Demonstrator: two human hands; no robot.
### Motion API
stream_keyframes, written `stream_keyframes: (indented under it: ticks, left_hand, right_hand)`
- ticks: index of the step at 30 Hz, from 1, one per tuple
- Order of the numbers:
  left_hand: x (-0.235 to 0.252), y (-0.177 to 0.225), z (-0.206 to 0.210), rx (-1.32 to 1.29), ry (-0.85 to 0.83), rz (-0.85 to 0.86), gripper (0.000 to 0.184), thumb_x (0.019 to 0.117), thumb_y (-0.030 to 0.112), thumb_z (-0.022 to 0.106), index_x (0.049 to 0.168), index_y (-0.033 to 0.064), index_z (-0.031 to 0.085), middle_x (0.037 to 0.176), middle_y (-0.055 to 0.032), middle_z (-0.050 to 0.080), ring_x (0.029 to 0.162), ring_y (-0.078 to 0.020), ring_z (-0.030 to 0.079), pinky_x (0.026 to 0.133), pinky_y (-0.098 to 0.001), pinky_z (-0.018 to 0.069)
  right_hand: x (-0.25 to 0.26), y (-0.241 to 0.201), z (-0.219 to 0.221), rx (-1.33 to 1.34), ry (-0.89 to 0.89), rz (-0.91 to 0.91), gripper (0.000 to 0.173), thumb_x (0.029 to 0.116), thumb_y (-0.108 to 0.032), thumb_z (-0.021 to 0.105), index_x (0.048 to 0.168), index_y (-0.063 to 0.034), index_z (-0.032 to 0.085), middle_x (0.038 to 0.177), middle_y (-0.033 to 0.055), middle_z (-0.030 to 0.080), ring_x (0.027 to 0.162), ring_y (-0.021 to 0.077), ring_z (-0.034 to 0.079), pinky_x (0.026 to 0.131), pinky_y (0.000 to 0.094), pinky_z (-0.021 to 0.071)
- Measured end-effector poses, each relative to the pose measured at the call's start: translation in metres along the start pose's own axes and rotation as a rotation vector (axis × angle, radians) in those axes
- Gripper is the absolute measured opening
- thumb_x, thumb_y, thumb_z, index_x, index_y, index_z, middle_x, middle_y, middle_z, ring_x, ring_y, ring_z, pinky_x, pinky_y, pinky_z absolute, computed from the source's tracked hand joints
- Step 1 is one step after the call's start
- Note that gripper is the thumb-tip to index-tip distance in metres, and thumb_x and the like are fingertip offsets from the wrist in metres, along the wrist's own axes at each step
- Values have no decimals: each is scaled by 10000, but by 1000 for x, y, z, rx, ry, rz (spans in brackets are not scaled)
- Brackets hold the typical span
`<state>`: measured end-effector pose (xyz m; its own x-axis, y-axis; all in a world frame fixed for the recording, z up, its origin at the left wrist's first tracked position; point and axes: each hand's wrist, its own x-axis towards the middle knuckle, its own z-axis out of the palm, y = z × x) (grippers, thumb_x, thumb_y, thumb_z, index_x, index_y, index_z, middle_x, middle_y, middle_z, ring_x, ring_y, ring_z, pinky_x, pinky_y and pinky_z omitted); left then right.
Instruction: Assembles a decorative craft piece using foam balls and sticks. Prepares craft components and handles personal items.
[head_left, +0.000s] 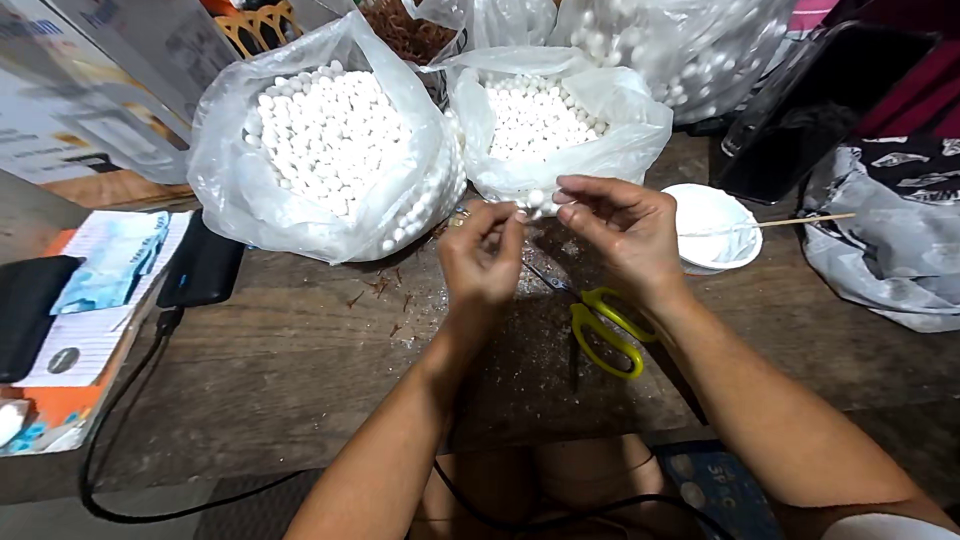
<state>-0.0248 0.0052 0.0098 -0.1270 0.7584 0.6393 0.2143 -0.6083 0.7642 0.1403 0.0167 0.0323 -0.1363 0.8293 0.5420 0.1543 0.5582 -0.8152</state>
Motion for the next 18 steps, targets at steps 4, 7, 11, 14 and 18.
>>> stream_keyframes:
  ticks: [4, 7, 11, 14, 18]
  left_hand:
    - [15, 9, -3, -305, 140, -364, 132, 977, -47, 525, 940, 33, 623, 825, 39, 680, 724, -48, 692, 745, -239, 612]
    - [17, 8, -5, -438, 161, -472, 191, 958, -61, 514, 857, 64, 618, 770, 21, 677, 699, -69, 679, 728, -237, 598]
    - [19, 11, -6, -527, 162, -577, 221, 982, -65, 507, 842, 66, 616, 754, -1, 691, 689, -66, 679, 695, -207, 581]
    - [20, 10, -5, -552, 172, -610, 229, 984, -75, 503, 837, 65, 608, 763, -9, 691, 683, -69, 678, 692, -210, 584]
    - [20, 9, -5, -544, 161, -645, 200, 980, -87, 523, 857, 46, 609, 790, -33, 713, 679, -74, 689, 685, -207, 587]
  right_hand:
    - [3, 15, 2, -204, -46, 43, 165, 964, -43, 649, 1096, 29, 719, 977, 59, 721, 786, -11, 643, 746, 157, 547]
    - [12, 24, 9, -470, -225, 71, 153, 965, -76, 650, 1035, 0, 763, 954, 143, 732, 846, 197, 693, 815, 383, 552]
    - [27, 28, 24, -651, -383, 100, 212, 1011, -90, 595, 1084, 36, 749, 1017, 234, 717, 1000, 394, 690, 918, 565, 512]
    - [31, 31, 30, -728, -468, 117, 192, 1002, -63, 593, 1013, 65, 735, 980, 264, 694, 984, 444, 673, 882, 599, 502]
    - [27, 30, 18, -554, -323, 82, 167, 955, -32, 633, 1044, 62, 738, 954, 219, 712, 884, 333, 696, 839, 510, 546]
